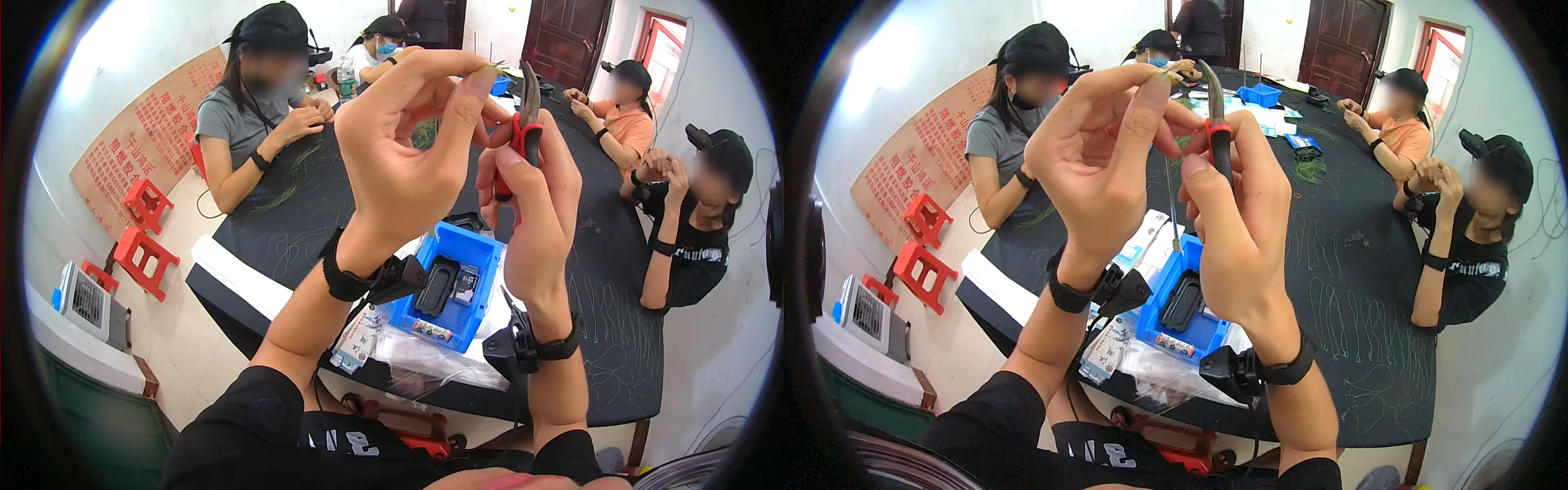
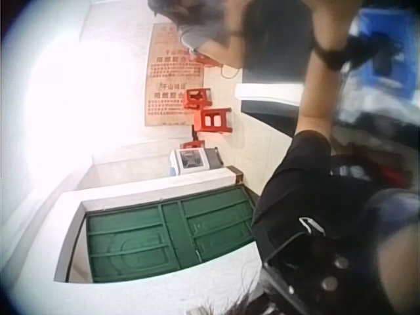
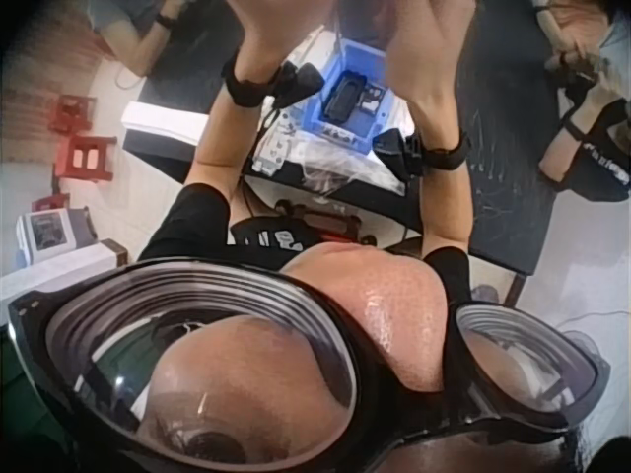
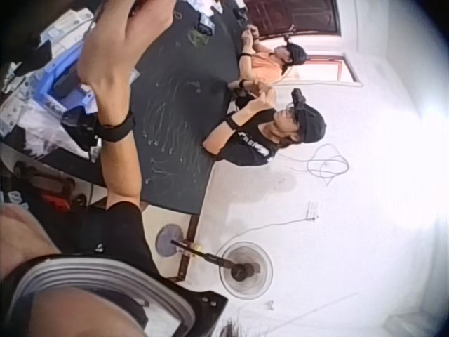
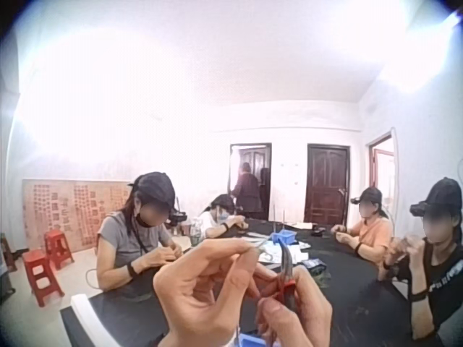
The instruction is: Assembling fishing rigs by attaching components like beads and lures to a wire leader using pliers and scissors.
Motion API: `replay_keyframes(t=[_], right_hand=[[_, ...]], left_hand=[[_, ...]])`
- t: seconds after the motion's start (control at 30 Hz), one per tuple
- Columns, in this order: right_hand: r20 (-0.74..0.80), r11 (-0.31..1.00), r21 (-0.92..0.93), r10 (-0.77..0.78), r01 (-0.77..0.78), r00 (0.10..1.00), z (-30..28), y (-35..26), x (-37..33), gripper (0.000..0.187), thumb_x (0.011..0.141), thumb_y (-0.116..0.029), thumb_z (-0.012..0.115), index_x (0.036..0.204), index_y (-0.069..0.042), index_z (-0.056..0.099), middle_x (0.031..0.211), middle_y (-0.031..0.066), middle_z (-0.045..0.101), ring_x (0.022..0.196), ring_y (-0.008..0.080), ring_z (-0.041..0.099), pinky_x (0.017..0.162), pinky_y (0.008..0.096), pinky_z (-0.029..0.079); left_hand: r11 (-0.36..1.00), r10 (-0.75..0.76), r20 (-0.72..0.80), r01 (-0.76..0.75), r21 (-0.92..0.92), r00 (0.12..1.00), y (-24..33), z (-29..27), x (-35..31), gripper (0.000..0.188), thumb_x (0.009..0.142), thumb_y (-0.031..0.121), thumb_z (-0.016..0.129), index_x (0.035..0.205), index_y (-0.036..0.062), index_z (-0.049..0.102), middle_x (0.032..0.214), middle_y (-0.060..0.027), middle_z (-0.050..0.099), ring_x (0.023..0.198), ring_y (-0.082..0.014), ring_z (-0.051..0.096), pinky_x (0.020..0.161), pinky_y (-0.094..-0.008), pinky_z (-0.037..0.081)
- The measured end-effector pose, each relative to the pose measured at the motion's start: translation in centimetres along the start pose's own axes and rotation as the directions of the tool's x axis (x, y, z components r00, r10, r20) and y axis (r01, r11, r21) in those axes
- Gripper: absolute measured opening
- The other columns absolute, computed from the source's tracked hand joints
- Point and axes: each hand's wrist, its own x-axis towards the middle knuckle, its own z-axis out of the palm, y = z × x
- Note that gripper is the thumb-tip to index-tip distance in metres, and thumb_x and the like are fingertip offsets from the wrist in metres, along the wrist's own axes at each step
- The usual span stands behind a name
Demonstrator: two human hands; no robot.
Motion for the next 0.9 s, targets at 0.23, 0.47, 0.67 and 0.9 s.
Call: replay_keyframes(t=[0.23, 0.47, 0.67, 0.9], right_hand=[[0.106, 0.994, 0.07, 0.073, -0.081, 0.992, -0.61, -0.84, 0.12, 0.03, 0.101, -0.024, 0.052, 0.115, 0.001, 0.06, 0.082, 0.0072, 0.064, 0.063, 0.0096, 0.06, 0.048, 0.0228, 0.045], [0.11, 0.973, 0.204, 0.087, -0.108, 0.99, -0.4, -0.63, 0.08, 0.022, 0.1, -0.022, 0.055, 0.103, -0.001, 0.06, 0.076, 0.0058, 0.062, 0.062, 0.0091, 0.058, 0.048, 0.0226, 0.044], [0.106, 0.975, 0.199, 0.075, -0.095, 0.992, -0.41, -0.54, 0.06, 0.021, 0.1, -0.022, 0.054, 0.103, -0.001, 0.06, 0.077, 0.0054, 0.062, 0.063, 0.0092, 0.058, 0.048, 0.0234, 0.044], [0.097, 0.98, 0.188, 0.047, -0.065, 0.994, -0.27, -0.37, 0.1, 0.021, 0.101, -0.021, 0.055, 0.104, -0.001, 0.06, 0.078, 0.0048, 0.061, 0.064, 0.0083, 0.058, 0.046, 0.0224, 0.045]], left_hand=[[0.993, 0.014, 0.029, -0.018, 0.119, 0.999, 0.3, -0.41, 0.14, 0.017, 0.102, 0.001, 0.07, 0.118, -0.0058, 0.071, 0.084, -0.0125, 0.077, 0.068, -0.0087, 0.068, 0.062, -0.0209, 0.053], [0.976, 0.074, 0.061, -0.085, 0.198, 0.995, -0.03, -0.68, 0.15, 0.016, 0.1, 0.0, 0.071, 0.116, -0.0057, 0.073, 0.083, -0.0085, 0.075, 0.072, -0.0095, 0.07, 0.064, -0.0213, 0.055], [0.962, 0.095, 0.06, -0.107, 0.249, 0.994, -0.04, -0.67, 0.0, 0.017, 0.099, -0.004, 0.071, 0.115, -0.0055, 0.074, 0.089, -0.0082, 0.076, 0.078, -0.0118, 0.074, 0.07, -0.0237, 0.058], [0.948, 0.149, 0.061, -0.16, 0.274, 0.987, -0.26, -0.63, 0.01, 0.016, 0.098, -0.005, 0.071, 0.113, -0.0059, 0.075, 0.092, -0.0088, 0.076, 0.08, -0.0125, 0.076, 0.073, -0.0244, 0.06]])
